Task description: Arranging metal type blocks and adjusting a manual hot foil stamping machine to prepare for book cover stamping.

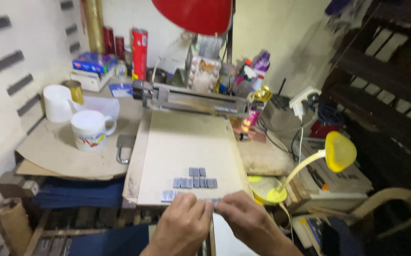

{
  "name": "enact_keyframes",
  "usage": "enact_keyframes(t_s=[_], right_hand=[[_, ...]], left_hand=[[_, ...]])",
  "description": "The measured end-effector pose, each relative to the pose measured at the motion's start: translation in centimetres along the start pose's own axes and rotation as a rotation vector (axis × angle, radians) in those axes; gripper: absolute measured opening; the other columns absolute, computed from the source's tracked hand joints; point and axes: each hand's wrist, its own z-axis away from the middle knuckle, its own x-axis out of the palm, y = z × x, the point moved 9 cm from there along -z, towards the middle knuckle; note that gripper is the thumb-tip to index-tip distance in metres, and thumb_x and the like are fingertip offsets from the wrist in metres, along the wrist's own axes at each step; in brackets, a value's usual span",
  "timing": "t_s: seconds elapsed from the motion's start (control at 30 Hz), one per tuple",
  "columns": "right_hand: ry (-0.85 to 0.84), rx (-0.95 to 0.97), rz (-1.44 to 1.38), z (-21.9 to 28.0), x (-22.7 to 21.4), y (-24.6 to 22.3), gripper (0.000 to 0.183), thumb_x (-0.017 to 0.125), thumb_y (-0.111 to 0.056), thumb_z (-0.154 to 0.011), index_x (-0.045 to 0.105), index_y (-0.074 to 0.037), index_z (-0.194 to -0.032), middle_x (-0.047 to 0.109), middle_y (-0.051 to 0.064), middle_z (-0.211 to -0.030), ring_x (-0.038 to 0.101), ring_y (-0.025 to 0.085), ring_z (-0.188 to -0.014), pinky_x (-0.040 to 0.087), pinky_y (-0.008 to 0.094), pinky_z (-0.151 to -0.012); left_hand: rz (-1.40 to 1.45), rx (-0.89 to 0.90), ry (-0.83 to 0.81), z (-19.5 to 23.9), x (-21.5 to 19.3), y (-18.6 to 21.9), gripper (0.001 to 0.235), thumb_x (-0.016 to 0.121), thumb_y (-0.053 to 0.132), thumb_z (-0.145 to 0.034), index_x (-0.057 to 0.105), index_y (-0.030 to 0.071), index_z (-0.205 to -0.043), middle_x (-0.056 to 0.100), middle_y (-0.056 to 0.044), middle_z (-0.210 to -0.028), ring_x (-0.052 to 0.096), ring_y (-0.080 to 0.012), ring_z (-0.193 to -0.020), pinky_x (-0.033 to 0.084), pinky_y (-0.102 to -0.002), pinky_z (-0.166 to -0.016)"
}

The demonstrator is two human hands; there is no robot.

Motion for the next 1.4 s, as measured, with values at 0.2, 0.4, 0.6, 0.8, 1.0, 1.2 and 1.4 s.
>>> enact_keyframes(t_s=[0.2,0.4,0.6,0.8,1.0,1.2,1.4], right_hand=[[-0.011,-0.062,0.042,2.4,1.0,1.0,0.028,0.067,-0.01,-0.098,0.066,-0.004,-0.125,0.069,0.014,-0.11,0.07,0.027,-0.094,0.058,0.032,-0.083],[0.082,-0.118,0.191,-3.9,-2.0,-0.1,0.034,0.078,-0.006,-0.09,0.066,0.004,-0.12,0.069,0.018,-0.092,0.069,0.026,-0.077,0.063,0.029,-0.058],[0.28,-0.236,0.222,-12.2,-4.1,3.8,0.01,0.067,0.002,-0.095,0.071,0.003,-0.105,0.068,0.017,-0.089,0.064,0.029,-0.075,0.053,0.036,-0.067],[0.311,-0.115,0.146,-17.1,-2.6,10.1,0.009,0.069,-0.003,-0.094,0.075,-0.009,-0.092,0.065,0.004,-0.083,0.068,0.022,-0.076,0.057,0.033,-0.071],[0.183,-0.004,0.138,-17.6,-0.8,13.2,0.011,0.069,-0.007,-0.095,0.076,-0.014,-0.09,0.065,0.001,-0.081,0.067,0.018,-0.076,0.057,0.031,-0.07],[0.172,0.08,0.241,-17.2,-1.7,12.4,0.006,0.071,-0.018,-0.096,0.076,-0.017,-0.095,0.066,-0.001,-0.084,0.063,0.018,-0.081,0.053,0.033,-0.076],[0.253,0.173,0.141,-15.4,-3.7,13.0,0.031,0.057,-0.008,-0.1,0.074,-0.015,-0.125,0.075,0.004,-0.095,0.068,0.019,-0.085,0.055,0.033,-0.078]], left_hand=[[0.023,0.036,0.146,-0.1,-1.4,0.3,0.032,0.05,0.009,-0.106,0.061,0.006,-0.077,0.044,-0.006,-0.063,0.042,-0.022,-0.059,0.039,-0.036,-0.055],[0.004,0.033,0.086,-3.3,-2.4,-2.8,0.019,0.063,0.011,-0.103,0.064,0.008,-0.084,0.048,-0.004,-0.065,0.046,-0.0203,-0.063,0.048,-0.035,-0.06],[-0.094,0.127,-0.028,-10.3,-0.9,-9.9,0.018,0.071,-0.009,-0.083,0.064,0.008,-0.084,0.068,-0.009,-0.069,0.054,-0.0218,-0.064,0.047,-0.037,-0.062],[-0.228,0.115,0.094,-13.0,3.9,-17.5,0.018,0.067,0.006,-0.087,0.07,0.019,-0.074,0.06,0.0,-0.052,0.052,-0.0191,-0.065,0.046,-0.032,-0.062],[-0.14,0.049,0.016,-13.6,5.9,-19.0,0.029,0.064,0.011,-0.09,0.062,0.018,-0.062,0.053,-0.002,-0.049,0.05,-0.0208,-0.066,0.045,-0.031,-0.059],[-0.065,-0.055,-0.079,-14.2,5.0,-18.7,0.01,0.076,0.023,-0.083,0.075,0.024,-0.073,0.066,0.0,-0.057,0.058,-0.0199,-0.071,0.048,-0.033,-0.069],[-0.105,-0.131,-0.095,-12.8,4.3,-19.9,0.022,0.077,0.027,-0.08,0.072,0.023,-0.101,0.07,0.0,-0.075,0.06,-0.0217,-0.083,0.048,-0.038,-0.076]])
